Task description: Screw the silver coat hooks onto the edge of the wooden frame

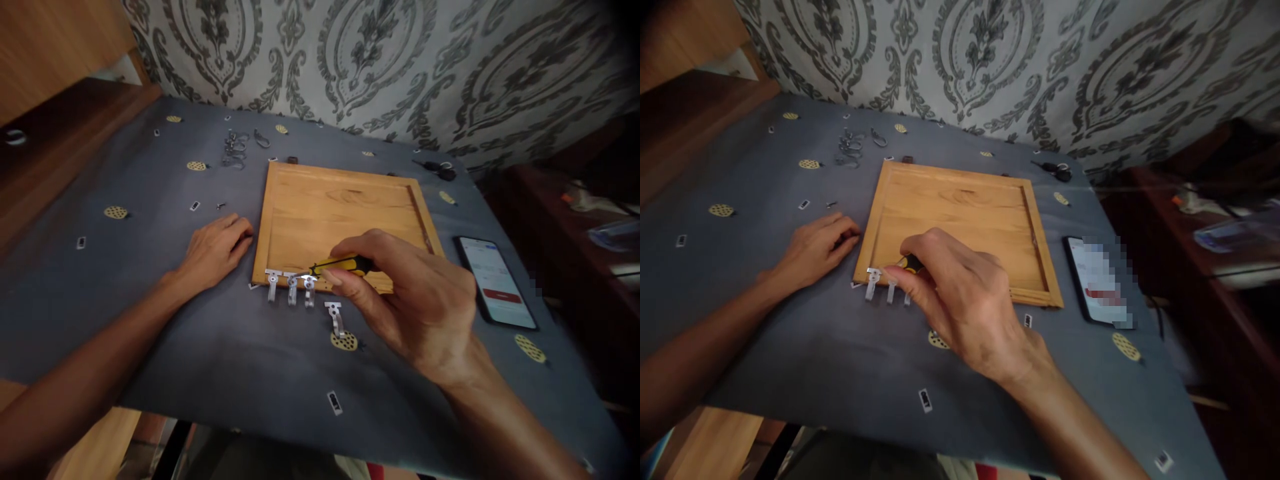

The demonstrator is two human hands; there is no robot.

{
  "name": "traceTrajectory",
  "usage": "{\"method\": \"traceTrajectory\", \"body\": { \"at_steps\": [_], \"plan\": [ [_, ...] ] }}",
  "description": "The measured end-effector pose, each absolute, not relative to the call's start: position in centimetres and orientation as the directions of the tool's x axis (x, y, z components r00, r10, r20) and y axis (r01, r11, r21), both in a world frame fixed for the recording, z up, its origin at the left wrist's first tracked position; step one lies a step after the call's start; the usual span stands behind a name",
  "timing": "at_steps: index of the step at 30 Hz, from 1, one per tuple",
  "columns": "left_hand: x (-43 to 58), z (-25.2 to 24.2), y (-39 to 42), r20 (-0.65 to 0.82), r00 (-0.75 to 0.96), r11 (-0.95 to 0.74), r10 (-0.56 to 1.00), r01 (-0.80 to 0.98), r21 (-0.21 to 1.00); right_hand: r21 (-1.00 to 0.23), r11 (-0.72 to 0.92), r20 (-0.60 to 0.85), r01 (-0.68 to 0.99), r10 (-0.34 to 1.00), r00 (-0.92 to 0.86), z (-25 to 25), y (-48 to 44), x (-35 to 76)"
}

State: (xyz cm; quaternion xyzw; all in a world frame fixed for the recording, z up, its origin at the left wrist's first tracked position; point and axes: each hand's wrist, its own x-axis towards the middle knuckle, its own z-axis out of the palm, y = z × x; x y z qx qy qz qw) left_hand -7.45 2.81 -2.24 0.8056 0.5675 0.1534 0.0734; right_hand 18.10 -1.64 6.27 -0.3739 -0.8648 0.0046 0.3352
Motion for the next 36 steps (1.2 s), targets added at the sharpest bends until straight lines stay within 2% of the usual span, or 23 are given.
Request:
{"method": "traceTrajectory", "body": {
  "at_steps": [11,22,24,26,29,32,36],
  "plan": [
    [-7.5,-2.4,2.9,0.173,0.311,-0.349,0.935,0.894,0.281,-0.251,0.75,0.57,0.612,0.626,-0.533,6.4,-1.5,18.3],
    [-7.6,-2.4,2.9,0.176,0.314,-0.352,0.933,0.897,0.267,-0.312,0.733,0.549,0.604,0.658,-0.515,6.5,-1.7,18.4],
    [-7.5,-2.4,2.9,0.177,0.318,-0.356,0.931,0.895,0.268,-0.363,0.702,0.581,0.613,0.685,-0.44,6.5,-2.0,18.6],
    [-7.5,-2.3,2.9,0.177,0.314,-0.353,0.933,0.895,0.274,-0.466,0.649,0.625,0.601,0.722,-0.296,6.5,-2.3,18.8],
    [-7.4,-2.2,2.8,0.181,0.31,-0.351,0.933,0.894,0.279,-0.648,0.585,0.646,0.488,0.761,-0.056,6.2,-2.0,18.9],
    [-7.4,-2.2,2.8,0.183,0.31,-0.352,0.933,0.892,0.283,-0.799,0.479,0.534,0.364,0.844,0.059,5.1,-1.0,19.1],
    [-7.5,-2.3,2.7,0.189,0.303,-0.349,0.934,0.889,0.296,-0.912,0.341,0.353,0.229,0.935,0.013,3.0,0.6,20.1]
  ]
}}
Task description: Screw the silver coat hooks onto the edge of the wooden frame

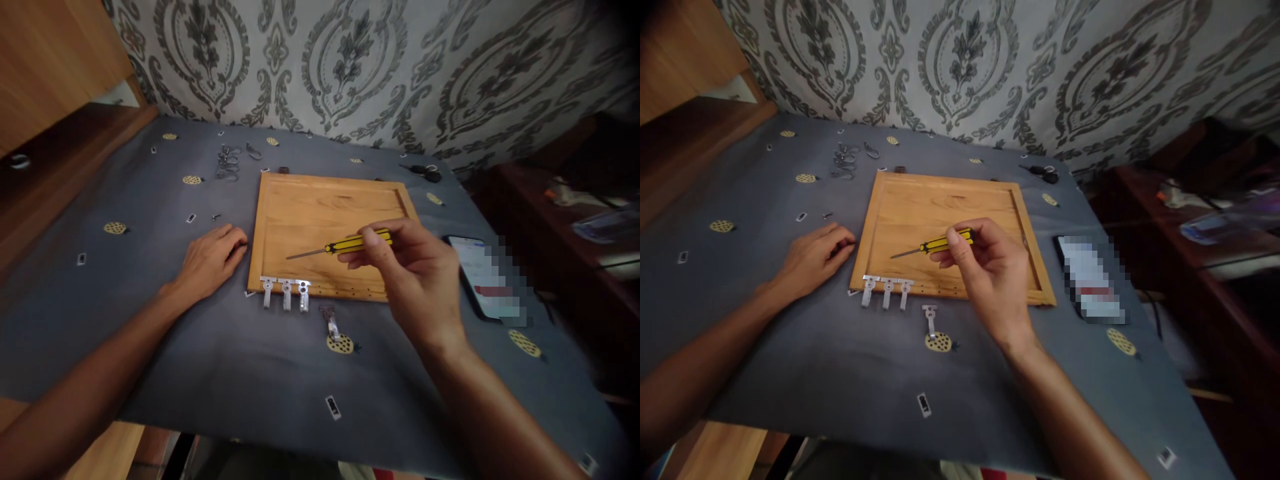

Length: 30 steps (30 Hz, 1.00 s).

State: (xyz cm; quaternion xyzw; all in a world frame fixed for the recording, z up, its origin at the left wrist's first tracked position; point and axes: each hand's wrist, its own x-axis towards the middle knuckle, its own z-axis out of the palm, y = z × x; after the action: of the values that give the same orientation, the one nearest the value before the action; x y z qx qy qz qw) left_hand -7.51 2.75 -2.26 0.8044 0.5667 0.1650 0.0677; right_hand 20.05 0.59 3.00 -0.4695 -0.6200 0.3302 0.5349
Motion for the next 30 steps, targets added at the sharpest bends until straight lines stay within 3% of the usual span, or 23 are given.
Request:
{"method": "traceTrajectory", "body": {
  "at_steps": [4,7,11,18,22,26,30],
  "plan": [
    [-7.6,-2.3,2.8,0.18,0.301,-0.344,0.936,0.888,0.304,-0.951,0.242,0.233,0.194,0.97,-0.067,1.1,1.5,21.3],
    [-7.6,-2.3,2.8,0.185,0.305,-0.35,0.934,0.885,0.306,-0.933,0.232,0.201,0.274,0.97,-0.137,0.3,2.1,22.1],
    [-7.7,-2.1,2.8,0.193,0.312,-0.36,0.93,0.88,0.311,-0.789,0.331,0.243,0.517,0.942,-0.231,-0.3,2.6,23.0],
    [-7.8,-1.9,3.0,0.188,0.325,-0.368,0.927,0.886,0.283,-0.565,0.512,0.264,0.646,0.855,-0.447,-0.7,2.7,23.6],
    [-7.6,-1.5,3.0,0.164,0.306,-0.342,0.938,0.899,0.273,-0.524,0.546,0.309,0.653,0.837,-0.452,-0.6,2.1,23.8],
    [-7.1,-0.6,2.8,0.099,0.28,-0.297,0.955,0.918,0.264,-0.482,0.504,0.392,0.717,0.855,-0.338,0.2,-0.7,23.6],
    [-7.8,-1.1,2.6,0.07,0.264,-0.273,0.962,0.912,0.307,-0.512,0.434,0.175,0.741,0.897,-0.405,0.3,-4.9,22.8]
  ]
}}
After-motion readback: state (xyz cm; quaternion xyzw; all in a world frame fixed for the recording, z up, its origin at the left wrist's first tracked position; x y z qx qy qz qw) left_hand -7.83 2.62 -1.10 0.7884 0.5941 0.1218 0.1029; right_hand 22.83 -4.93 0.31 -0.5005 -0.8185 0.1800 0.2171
